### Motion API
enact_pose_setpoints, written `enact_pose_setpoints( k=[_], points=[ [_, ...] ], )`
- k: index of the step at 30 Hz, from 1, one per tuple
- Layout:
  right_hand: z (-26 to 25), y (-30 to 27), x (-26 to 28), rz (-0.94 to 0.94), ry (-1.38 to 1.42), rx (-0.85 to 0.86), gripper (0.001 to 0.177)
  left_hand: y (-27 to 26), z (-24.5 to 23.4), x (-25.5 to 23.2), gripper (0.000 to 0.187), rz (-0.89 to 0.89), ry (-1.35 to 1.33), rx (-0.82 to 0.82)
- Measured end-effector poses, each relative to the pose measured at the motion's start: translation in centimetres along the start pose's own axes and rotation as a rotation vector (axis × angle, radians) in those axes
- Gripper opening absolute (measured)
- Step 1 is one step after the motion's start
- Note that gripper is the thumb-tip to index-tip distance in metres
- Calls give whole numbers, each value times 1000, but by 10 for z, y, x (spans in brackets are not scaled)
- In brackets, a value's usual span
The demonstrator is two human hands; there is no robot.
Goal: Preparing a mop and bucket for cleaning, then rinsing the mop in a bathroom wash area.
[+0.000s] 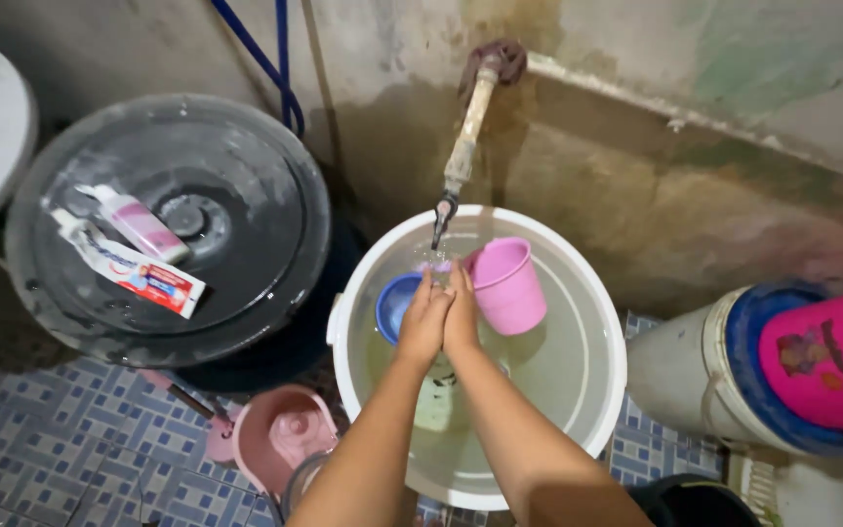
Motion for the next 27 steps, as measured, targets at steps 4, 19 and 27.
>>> enact_pose_setpoints(
  k=[4, 19, 27],
  points=[
    [-13, -19, -39, -23, -94, 5, 65, 4, 33, 54, 83, -42, -6, -15],
    [-21, -68, -131, 576, -392, 307, 66, 16, 100, 223, 67, -442, 15, -402],
    [6, -133, -156, 650, -271, 40, 60, -39, 81, 231, 48, -575, -794, -183]
  ],
)
Point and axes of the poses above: each hand's wrist, its own y-axis towards the middle knuckle, its own z-axis out of the palm, x = y × z, the point moved 2 cm from there along y, towards the middle knuckle, and after that the axes turned 12 degrees about y, right-handed, at the moved point
